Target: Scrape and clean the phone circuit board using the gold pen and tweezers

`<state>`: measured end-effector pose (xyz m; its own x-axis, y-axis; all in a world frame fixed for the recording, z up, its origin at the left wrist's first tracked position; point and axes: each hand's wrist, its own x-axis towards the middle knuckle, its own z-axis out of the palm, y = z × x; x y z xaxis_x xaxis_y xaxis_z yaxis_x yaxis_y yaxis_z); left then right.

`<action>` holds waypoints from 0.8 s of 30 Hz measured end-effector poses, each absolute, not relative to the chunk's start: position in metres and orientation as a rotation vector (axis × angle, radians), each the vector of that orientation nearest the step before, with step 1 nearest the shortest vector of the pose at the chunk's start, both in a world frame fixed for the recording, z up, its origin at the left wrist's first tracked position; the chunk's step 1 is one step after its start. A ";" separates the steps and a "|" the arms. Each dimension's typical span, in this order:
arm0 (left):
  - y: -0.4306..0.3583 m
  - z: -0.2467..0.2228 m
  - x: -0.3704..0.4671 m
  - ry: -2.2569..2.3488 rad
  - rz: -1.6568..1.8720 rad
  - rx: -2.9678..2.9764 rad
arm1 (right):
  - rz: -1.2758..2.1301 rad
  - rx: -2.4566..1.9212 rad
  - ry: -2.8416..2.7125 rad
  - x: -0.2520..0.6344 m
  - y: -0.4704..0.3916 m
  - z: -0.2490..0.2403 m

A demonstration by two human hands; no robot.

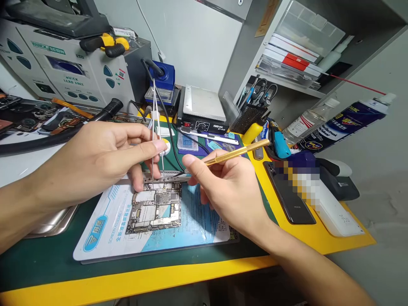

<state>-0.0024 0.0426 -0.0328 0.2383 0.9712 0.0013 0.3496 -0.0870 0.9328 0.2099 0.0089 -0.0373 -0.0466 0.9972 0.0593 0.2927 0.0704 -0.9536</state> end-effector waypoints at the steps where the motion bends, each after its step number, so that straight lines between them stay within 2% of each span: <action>1: 0.042 -0.033 -0.003 1.262 0.868 1.614 | 0.908 -1.359 -1.536 0.209 0.008 -0.037; 4: 0.042 -0.033 -0.004 1.259 0.870 1.625 | 0.576 -1.338 -1.689 0.207 0.006 -0.036; 7: 0.041 -0.033 -0.005 1.244 0.854 1.623 | 0.437 -1.329 -1.781 0.206 0.005 -0.037; 24: 0.043 -0.031 -0.002 1.260 0.849 1.626 | 0.307 -1.333 -1.879 0.207 0.007 -0.039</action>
